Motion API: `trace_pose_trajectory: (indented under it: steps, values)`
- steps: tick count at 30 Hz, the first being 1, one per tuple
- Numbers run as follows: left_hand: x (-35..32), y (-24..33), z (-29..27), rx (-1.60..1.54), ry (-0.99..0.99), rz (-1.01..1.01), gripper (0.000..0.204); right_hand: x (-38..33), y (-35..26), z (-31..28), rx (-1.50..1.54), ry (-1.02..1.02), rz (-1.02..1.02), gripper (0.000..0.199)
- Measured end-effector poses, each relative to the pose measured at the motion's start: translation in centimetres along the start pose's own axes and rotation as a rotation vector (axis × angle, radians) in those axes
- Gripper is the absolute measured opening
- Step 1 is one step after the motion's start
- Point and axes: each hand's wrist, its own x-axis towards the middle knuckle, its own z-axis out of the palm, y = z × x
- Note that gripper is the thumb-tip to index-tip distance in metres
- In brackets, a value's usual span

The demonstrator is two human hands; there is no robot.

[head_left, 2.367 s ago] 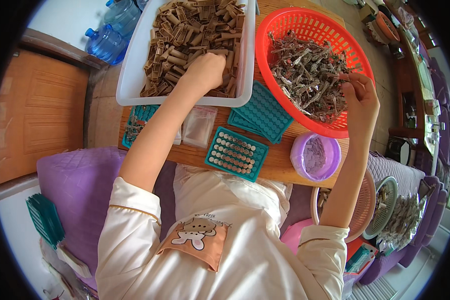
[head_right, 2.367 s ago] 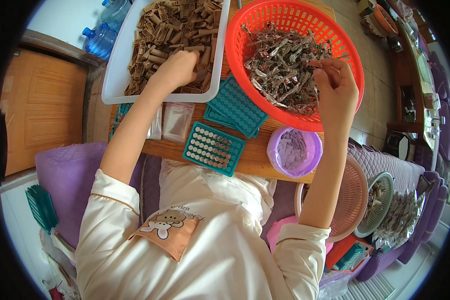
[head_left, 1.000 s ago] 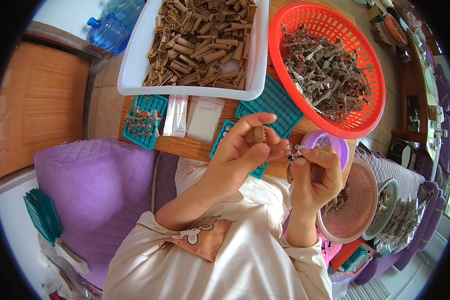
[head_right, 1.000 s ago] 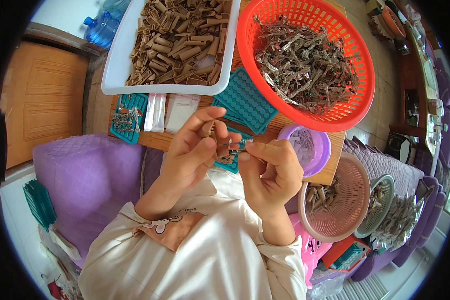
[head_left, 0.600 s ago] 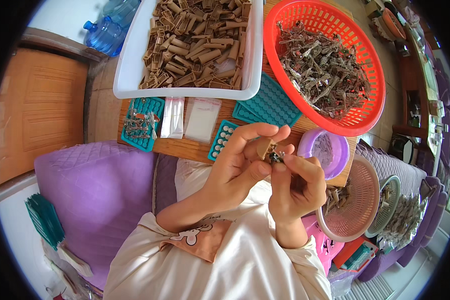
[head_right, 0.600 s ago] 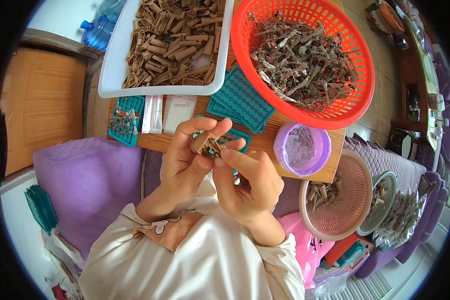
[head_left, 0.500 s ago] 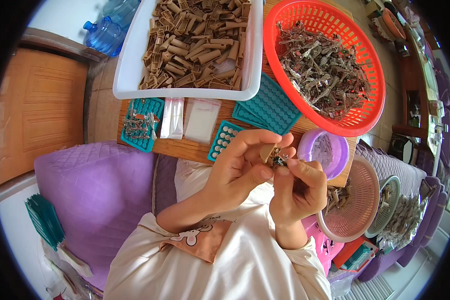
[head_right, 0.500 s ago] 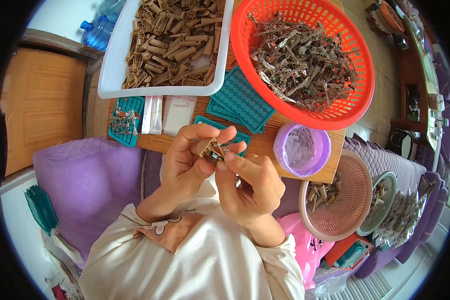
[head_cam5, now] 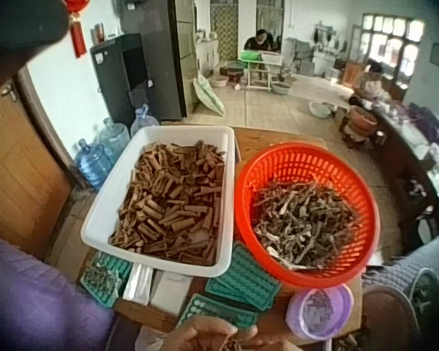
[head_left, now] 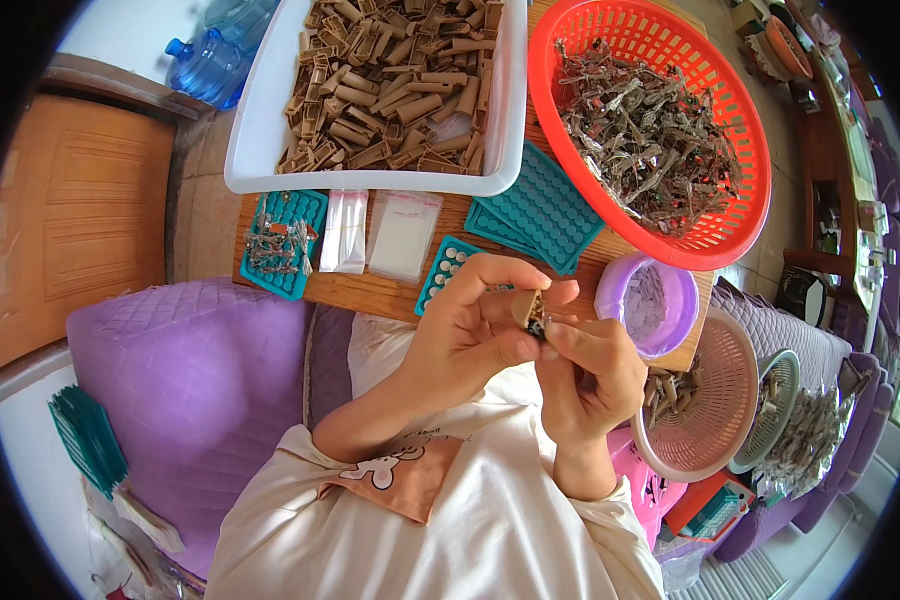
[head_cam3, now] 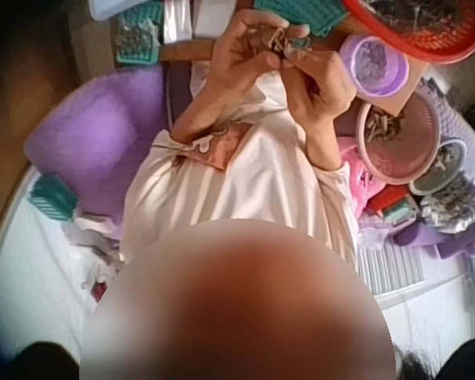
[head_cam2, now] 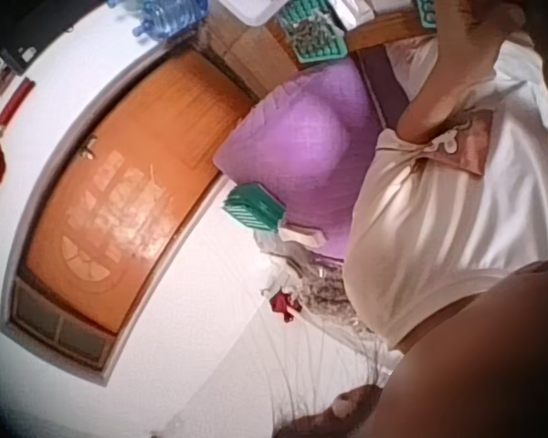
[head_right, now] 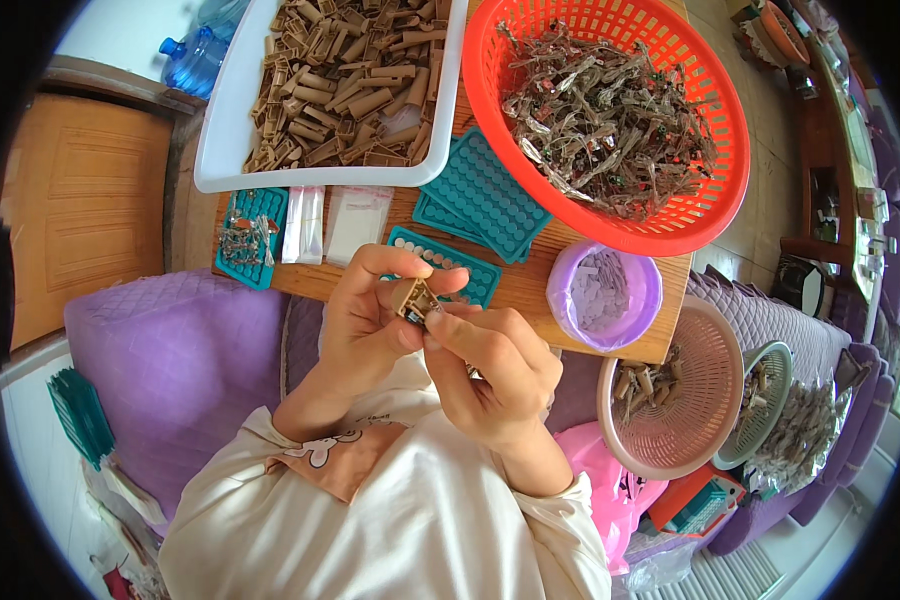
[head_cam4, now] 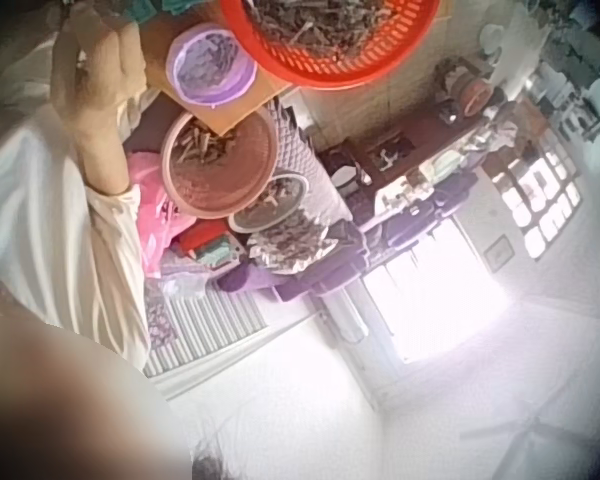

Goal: The person sorts and assembles small plastic components by hand, taking them from a plastic basket and packaging bags and placing them into sorting trays.

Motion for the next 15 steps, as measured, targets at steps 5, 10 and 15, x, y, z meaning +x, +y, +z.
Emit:
trace_pose_trajectory:
  steps: [5, 10, 15]
  values:
    - [-0.1, 0.8, 0.4, 0.075, 0.174, -0.086, 0.038, -0.3, 0.5, 0.1, -0.069, -0.127, 0.017, 0.025]
    - [-0.1, 1.2, 0.4, 0.328, 0.234, -0.144, 0.034, -1.4, 0.6, 1.0, 0.008, -0.013, 0.267, 0.019]
    - [-0.1, 1.2, 0.4, 0.359, 0.301, -0.169, 0.041, -1.3, 0.8, 1.1, 0.009, 0.025, 0.282, 0.018]
